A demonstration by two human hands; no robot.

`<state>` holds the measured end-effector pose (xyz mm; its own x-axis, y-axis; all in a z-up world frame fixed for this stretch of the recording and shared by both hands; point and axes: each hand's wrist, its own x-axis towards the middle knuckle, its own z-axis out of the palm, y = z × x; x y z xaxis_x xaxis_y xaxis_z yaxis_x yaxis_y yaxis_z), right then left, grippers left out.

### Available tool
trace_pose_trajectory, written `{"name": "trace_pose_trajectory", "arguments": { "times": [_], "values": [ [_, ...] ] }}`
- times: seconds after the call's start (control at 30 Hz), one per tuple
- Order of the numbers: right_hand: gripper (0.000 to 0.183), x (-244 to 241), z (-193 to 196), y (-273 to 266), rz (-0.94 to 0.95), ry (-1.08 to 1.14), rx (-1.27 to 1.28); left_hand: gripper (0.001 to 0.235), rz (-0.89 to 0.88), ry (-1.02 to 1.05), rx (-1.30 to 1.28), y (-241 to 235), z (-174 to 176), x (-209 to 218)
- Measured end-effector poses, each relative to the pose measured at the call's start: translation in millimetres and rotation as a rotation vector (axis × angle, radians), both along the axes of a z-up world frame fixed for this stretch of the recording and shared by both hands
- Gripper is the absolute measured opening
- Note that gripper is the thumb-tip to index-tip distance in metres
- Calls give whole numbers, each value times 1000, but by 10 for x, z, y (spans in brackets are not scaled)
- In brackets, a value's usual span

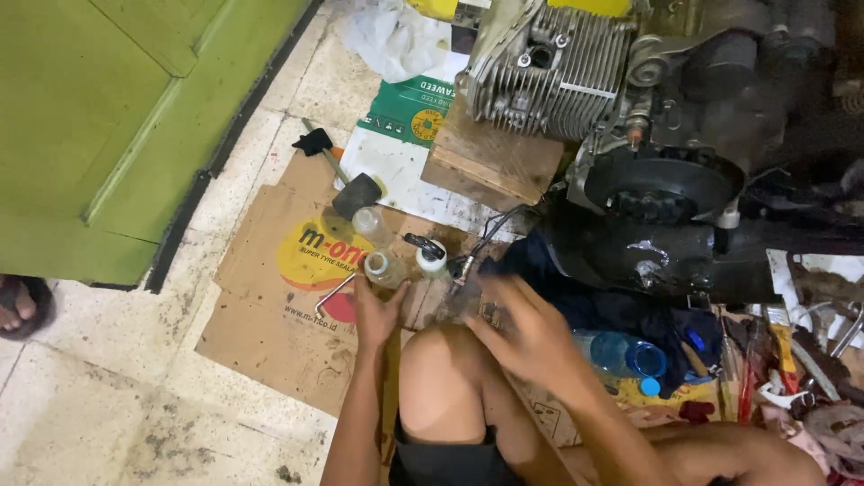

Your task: Washing and cleaning a black plastic engine cover using water and cleaning solution.

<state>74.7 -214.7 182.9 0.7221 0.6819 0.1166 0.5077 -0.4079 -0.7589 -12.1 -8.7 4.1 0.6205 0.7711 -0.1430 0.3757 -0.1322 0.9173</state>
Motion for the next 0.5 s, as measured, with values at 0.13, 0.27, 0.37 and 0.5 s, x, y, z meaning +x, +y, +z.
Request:
{"name": "trace_pose_trajectory", "arguments": {
  "times": [0.13,0.27,0.37,0.5],
  "values": [
    [59,368,-456,617,35,10,-200,100,49,-93,111,-38,-262,-95],
    [53,556,-850,928,106,35,-272,103,219,-139,149,-280,-166,-218],
    [54,517,-768,880,131,-28,-247,92,252,-128,164,-343,-209,-331],
    [46,483,-542,746,64,63,-160,54,241,-318,22,-359,460,-231]
  ]
}}
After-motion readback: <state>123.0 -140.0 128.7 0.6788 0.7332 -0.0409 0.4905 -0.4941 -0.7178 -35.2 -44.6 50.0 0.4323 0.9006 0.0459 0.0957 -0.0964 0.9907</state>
